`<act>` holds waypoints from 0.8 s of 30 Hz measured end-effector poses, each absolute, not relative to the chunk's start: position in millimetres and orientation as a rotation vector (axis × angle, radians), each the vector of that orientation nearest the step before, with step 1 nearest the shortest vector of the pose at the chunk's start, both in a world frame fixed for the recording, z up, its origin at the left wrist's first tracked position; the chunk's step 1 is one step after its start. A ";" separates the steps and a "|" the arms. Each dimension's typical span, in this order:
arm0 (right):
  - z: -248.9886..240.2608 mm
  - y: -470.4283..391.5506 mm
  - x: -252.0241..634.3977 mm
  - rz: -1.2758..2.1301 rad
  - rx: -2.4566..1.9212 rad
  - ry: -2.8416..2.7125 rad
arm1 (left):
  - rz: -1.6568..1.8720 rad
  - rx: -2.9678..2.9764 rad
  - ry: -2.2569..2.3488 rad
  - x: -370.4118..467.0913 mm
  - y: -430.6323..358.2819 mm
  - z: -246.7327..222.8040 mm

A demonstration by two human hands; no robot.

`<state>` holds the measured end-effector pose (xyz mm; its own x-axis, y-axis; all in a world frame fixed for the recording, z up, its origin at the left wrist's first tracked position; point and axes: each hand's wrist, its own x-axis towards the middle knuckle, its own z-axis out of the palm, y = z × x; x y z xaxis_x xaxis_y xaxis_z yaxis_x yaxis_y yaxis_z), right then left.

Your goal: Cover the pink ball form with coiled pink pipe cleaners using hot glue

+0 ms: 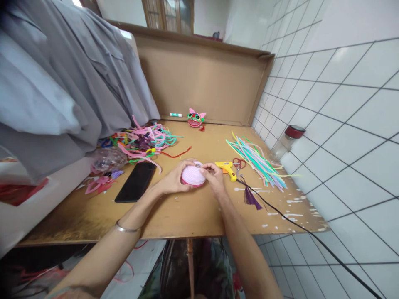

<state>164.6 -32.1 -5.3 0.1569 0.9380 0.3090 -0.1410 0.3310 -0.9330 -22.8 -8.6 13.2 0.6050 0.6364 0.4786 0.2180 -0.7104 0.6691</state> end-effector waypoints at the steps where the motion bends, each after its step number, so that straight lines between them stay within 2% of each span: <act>1: -5.4 -32.0 164.5 0.951 -0.913 -1.130 | 0.981 2.269 0.668 -23.0 -8.5 12.8; 24: 4.0 -34.8 159.6 1.064 -0.929 -0.996 | 0.892 2.204 0.653 -27.9 -7.7 16.6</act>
<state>159.6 -34.8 4.0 0.1775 0.9663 0.1864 -0.2495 0.2274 -0.9413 -27.9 -7.7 16.6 0.6424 0.6475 0.4099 0.1951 -0.6554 0.7296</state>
